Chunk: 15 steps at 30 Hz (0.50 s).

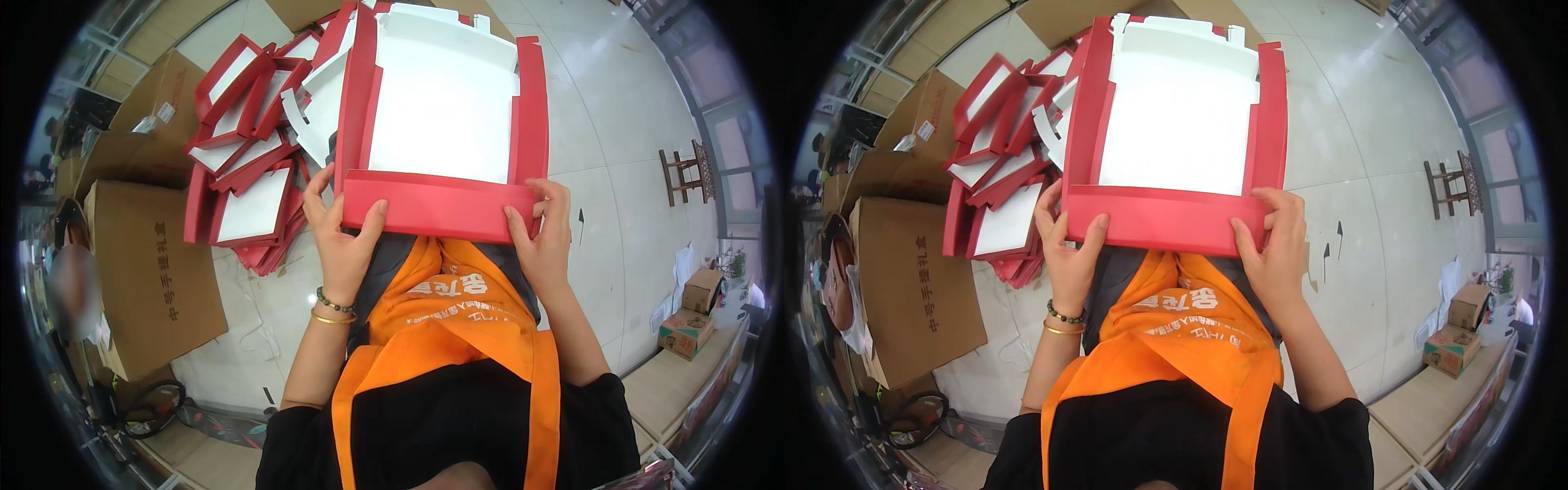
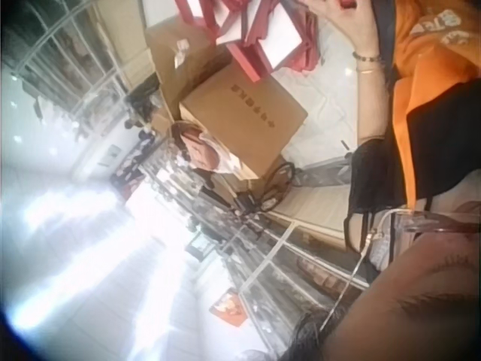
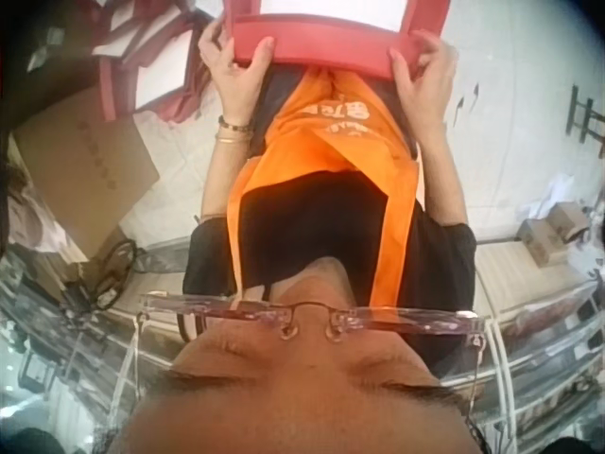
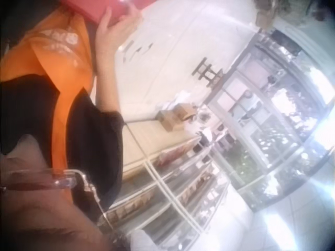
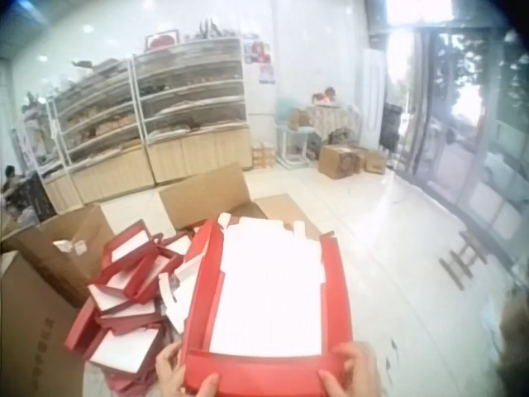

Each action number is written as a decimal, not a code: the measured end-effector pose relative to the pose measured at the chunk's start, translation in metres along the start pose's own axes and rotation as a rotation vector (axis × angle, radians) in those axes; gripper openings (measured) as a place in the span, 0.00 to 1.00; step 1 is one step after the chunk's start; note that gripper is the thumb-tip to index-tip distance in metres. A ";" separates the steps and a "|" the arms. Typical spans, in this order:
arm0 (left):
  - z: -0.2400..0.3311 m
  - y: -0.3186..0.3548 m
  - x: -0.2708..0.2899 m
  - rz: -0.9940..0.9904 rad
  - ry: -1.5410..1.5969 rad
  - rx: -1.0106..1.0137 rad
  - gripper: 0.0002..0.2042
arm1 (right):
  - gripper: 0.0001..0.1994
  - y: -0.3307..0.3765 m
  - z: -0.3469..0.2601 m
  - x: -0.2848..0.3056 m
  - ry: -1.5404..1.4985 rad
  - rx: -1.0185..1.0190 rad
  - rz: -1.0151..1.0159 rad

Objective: The person assembles red and white cardboard boxes by folding and interlocking the pieces. They repeatedly pick up flat components, fold the sides, and snap them together to form box shapes.

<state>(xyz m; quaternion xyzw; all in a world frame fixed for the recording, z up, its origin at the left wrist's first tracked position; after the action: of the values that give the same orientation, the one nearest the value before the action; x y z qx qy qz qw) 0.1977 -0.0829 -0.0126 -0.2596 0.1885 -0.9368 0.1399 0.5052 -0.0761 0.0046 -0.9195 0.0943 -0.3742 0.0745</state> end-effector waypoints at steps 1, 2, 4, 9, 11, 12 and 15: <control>0.001 0.001 -0.002 0.007 0.034 0.026 0.25 | 0.17 0.000 -0.007 0.002 0.053 0.021 -0.023; 0.001 0.003 -0.004 0.014 0.069 0.052 0.29 | 0.15 0.000 -0.012 0.003 0.106 0.043 -0.044; 0.010 0.003 -0.006 0.089 -0.047 0.009 0.37 | 0.11 0.002 -0.023 0.005 0.334 0.316 -0.007; -0.002 0.007 -0.005 0.090 0.033 0.201 0.45 | 0.17 0.012 -0.035 -0.005 0.328 0.489 -0.335; -0.008 0.016 -0.009 0.240 0.176 0.347 0.40 | 0.28 0.018 -0.043 -0.018 0.331 0.522 -0.398; -0.009 0.020 -0.010 0.320 0.246 0.415 0.37 | 0.31 0.021 -0.050 -0.022 0.337 0.534 -0.438; 0.008 0.022 -0.009 0.382 0.827 0.598 0.29 | 0.37 0.033 -0.066 -0.046 0.313 0.532 -0.503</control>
<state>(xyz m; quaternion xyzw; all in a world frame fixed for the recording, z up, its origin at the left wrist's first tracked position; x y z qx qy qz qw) 0.2129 -0.1016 -0.0197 0.2205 -0.0030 -0.9315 0.2893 0.4232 -0.1024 0.0134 -0.7942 -0.2240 -0.5278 0.2010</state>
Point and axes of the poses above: each hand's wrist, its own y-axis away from the middle knuckle, its own x-axis out of the back of the hand, z = x × y, the point moved 4 cm from there along -y, towards the middle knuckle, and after that the axes turned 7 degrees about -x, right-handed, at the moved point
